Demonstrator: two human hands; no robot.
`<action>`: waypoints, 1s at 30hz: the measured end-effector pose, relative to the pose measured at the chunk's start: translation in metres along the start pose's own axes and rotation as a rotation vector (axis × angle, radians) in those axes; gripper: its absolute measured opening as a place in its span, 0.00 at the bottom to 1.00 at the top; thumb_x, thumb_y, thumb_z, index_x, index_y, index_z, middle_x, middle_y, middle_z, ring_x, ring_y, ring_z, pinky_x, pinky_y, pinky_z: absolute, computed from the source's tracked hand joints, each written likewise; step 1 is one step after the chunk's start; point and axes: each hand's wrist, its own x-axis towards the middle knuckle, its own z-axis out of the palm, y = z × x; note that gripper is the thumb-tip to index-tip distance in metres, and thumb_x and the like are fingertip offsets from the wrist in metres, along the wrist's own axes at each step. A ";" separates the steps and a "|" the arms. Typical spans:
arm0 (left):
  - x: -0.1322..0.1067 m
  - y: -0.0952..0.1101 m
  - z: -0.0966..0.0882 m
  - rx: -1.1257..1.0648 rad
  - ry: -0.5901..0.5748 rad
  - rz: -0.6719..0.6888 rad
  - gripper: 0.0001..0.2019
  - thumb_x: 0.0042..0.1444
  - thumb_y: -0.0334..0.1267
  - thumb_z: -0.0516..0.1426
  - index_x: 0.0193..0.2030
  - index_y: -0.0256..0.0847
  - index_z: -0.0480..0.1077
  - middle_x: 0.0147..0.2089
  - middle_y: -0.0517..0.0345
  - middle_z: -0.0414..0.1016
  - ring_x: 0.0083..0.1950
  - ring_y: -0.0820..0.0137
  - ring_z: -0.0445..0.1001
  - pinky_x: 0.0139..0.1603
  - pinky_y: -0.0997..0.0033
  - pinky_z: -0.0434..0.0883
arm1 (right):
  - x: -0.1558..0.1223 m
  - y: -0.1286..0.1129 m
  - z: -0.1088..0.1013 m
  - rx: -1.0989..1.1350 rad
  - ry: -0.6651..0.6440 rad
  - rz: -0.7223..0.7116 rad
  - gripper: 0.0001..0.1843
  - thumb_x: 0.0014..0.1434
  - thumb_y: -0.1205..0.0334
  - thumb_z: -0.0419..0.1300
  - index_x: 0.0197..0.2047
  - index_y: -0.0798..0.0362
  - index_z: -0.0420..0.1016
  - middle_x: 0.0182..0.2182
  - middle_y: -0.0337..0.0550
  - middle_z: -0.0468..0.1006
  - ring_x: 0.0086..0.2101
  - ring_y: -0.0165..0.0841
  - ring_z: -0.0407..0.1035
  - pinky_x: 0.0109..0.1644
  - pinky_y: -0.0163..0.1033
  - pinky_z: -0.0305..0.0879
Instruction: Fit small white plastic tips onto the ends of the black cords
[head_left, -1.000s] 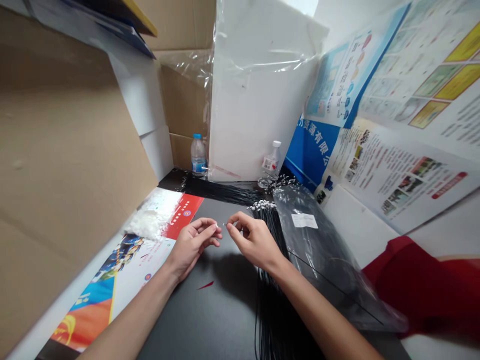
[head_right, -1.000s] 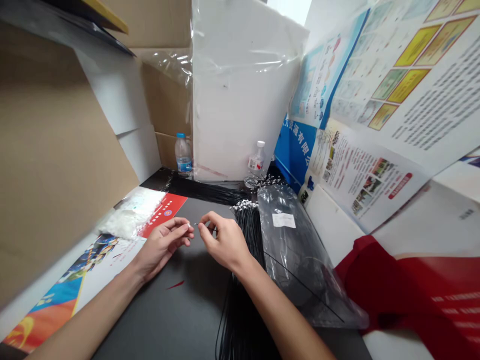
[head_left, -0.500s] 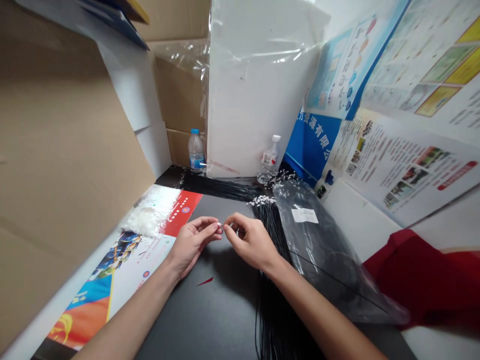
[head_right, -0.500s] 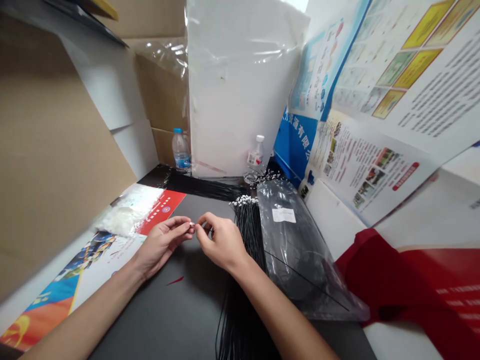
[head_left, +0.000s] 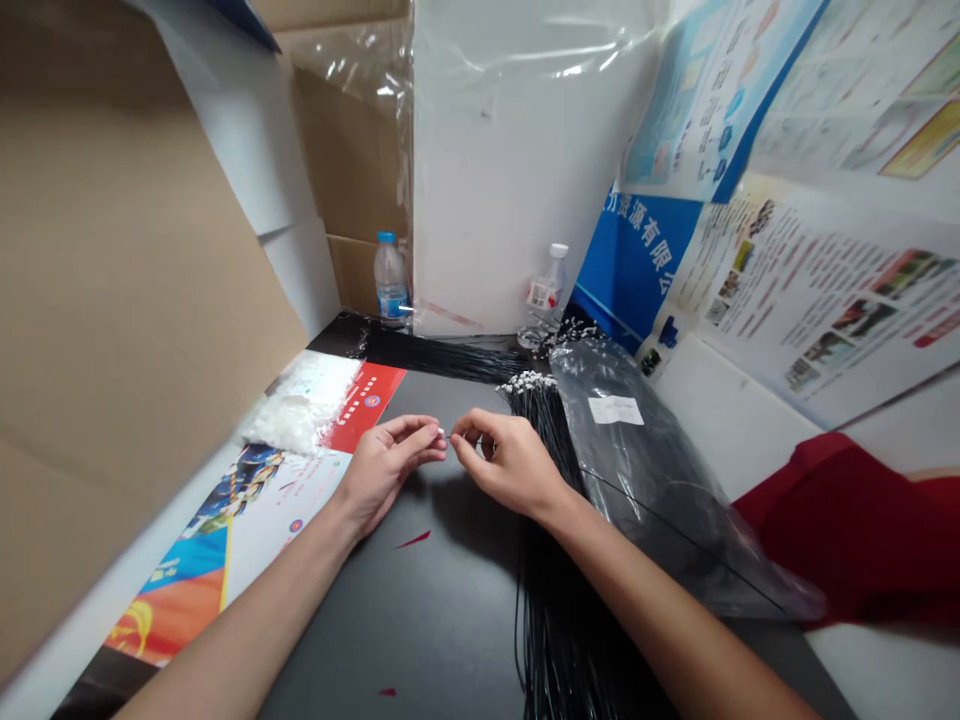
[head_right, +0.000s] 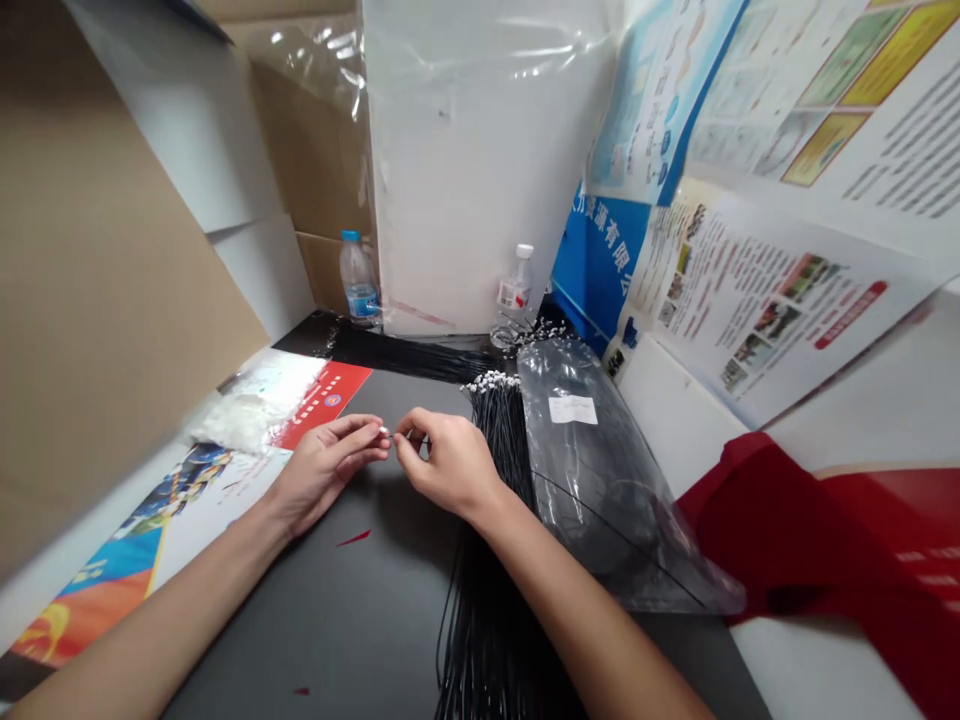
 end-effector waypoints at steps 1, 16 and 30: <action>0.000 0.000 0.000 0.009 0.003 0.007 0.17 0.36 0.39 0.74 0.31 0.32 0.78 0.30 0.56 0.78 0.34 0.72 0.76 0.38 0.73 0.75 | 0.000 0.001 0.000 0.006 0.001 0.003 0.06 0.60 0.64 0.58 0.34 0.53 0.75 0.26 0.37 0.76 0.25 0.26 0.64 0.30 0.32 0.55; -0.002 -0.002 -0.003 0.192 -0.066 0.048 0.13 0.41 0.37 0.71 0.32 0.35 0.77 0.33 0.58 0.78 0.31 0.72 0.76 0.39 0.70 0.73 | -0.002 0.002 0.001 0.109 0.000 0.039 0.06 0.60 0.65 0.58 0.32 0.53 0.74 0.25 0.37 0.76 0.25 0.26 0.66 0.30 0.32 0.57; -0.001 -0.005 -0.007 0.255 -0.055 0.055 0.14 0.42 0.40 0.70 0.34 0.37 0.76 0.33 0.59 0.77 0.31 0.73 0.74 0.37 0.73 0.71 | -0.003 0.002 -0.001 0.096 -0.028 0.038 0.05 0.61 0.64 0.58 0.34 0.53 0.75 0.26 0.37 0.76 0.25 0.26 0.66 0.30 0.32 0.57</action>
